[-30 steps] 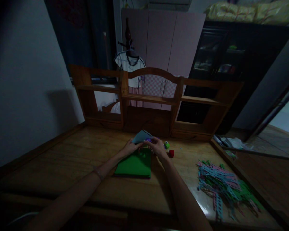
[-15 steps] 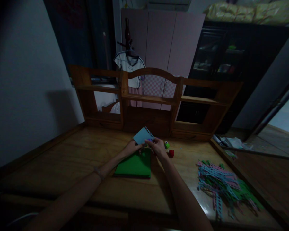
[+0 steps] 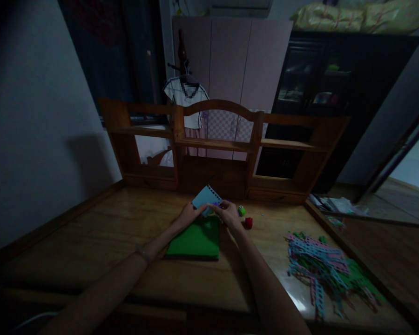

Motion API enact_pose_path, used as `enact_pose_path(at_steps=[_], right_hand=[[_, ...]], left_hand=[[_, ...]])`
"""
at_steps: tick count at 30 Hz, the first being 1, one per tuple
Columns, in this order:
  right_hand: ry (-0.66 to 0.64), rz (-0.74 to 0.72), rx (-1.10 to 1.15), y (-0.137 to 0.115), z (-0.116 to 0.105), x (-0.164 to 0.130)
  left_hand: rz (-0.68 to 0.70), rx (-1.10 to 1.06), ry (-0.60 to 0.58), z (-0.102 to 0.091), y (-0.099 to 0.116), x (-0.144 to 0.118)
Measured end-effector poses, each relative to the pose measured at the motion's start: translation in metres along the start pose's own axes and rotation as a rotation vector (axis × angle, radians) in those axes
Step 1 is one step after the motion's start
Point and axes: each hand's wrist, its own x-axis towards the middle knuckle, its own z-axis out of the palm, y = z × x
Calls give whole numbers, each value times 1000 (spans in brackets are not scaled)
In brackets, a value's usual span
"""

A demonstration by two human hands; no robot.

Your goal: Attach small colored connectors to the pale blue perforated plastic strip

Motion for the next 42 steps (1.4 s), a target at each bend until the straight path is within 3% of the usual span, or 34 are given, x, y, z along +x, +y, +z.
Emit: enact_pose_path(at_steps=[6, 12, 26, 42], right_hand=[[-51, -60, 12, 10, -1, 5], [-124, -62, -5, 4, -1, 1], [-157, -52, -20, -10, 1, -6], [-132, -94, 0, -4, 0, -1]], left_hand=[[-46, 10, 22, 1, 1, -1], [-68, 1, 84, -1, 6, -1], [-83, -6, 134, -4, 14, -3], [-100, 37, -1, 2, 6, -3]])
